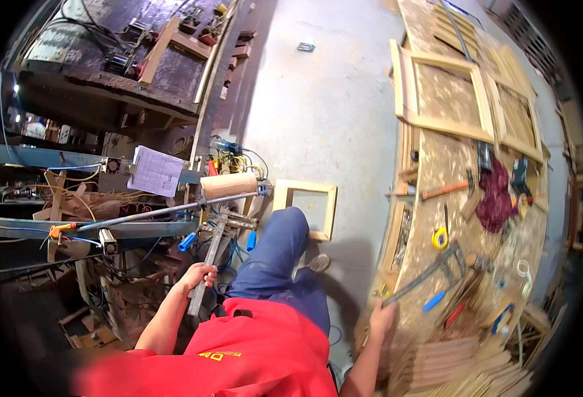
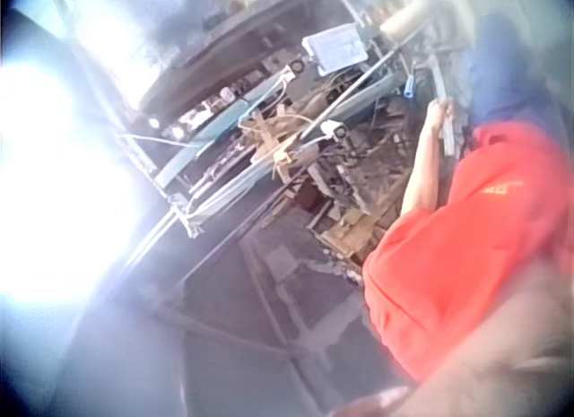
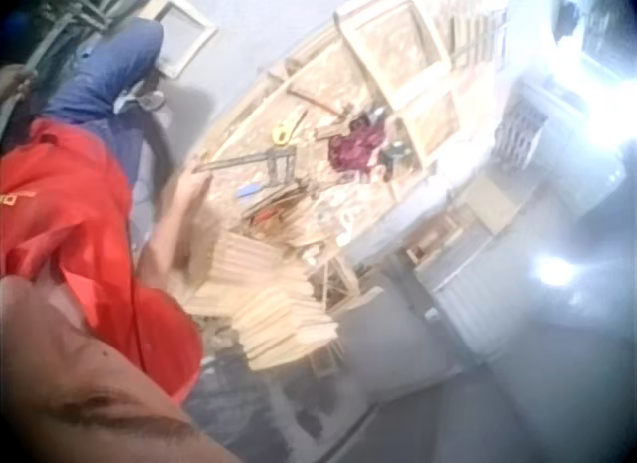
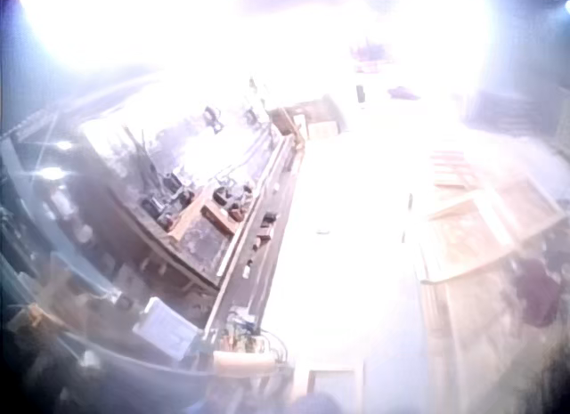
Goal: The person assembles a wooden frame by measuring, positioning, and clamping wooden pieces together. They use a tape measure, clamps, and a hammer to secure the frame components on a workbench in a workshop.
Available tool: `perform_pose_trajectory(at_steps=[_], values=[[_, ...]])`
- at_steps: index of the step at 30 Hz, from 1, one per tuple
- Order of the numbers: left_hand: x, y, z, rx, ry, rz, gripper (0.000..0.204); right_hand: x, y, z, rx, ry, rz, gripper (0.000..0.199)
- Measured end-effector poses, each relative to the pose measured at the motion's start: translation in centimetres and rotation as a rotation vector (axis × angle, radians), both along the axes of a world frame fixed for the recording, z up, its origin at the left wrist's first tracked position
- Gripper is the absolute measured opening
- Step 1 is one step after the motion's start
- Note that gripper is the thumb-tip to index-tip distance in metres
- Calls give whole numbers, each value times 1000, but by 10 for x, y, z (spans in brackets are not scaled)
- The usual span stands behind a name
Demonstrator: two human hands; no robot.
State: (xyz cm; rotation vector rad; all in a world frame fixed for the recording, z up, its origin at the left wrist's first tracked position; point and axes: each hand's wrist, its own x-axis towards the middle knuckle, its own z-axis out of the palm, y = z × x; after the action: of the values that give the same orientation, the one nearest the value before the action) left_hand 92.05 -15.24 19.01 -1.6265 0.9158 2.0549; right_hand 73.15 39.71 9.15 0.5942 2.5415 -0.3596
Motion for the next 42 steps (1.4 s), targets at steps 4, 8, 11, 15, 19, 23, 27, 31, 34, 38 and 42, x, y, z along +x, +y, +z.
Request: perform_pose_trajectory(at_steps=[4, 8, 11, 15, 19, 23, 27, 31, 34, 38, 42], values=[[-47, -24, -14, -57, -33, 56, 14, -9, 14, -4, 130, -211, 15, 47], [-106, -64, -57, -149, -92, -79, 17, -32, 0, -1, 52, -217, 119, 34], [-196, -126, -104, -102, -93, -111, 19, -76, -45, -7, -773, -498, -279, 34], [-310, -194, -114, -160, -87, -245, 14, -202, -191, -33, -332, -239, 165, 22], [-425, -229, -89, -99, -44, -159, 16, -386, -436, -2, -876, -321, -91, 21], [-566, -274, -32, -11, 137, -90, 19, -521, -641, 12, -1118, -739, -199, 42], [-677, -312, 3, 66, 341, -83, 17, -612, -768, 7, -1497, -987, -467, 43], [-770, -360, -10, 124, 432, -159, 21, -706, -831, -15, -1560, -796, -913, 14], [-841, -402, -60, -268, 511, -352, 29, -786, -867, -71, -1684, -867, -1021, 12], [-934, -509, -79, 216, 291, -348, 24, -894, -922, -177, -1607, -999, -1301, 18], [-995, -606, -208, -12, 148, -320, 11, -997, -931, -304, -1669, -1088, -1353, 37]])
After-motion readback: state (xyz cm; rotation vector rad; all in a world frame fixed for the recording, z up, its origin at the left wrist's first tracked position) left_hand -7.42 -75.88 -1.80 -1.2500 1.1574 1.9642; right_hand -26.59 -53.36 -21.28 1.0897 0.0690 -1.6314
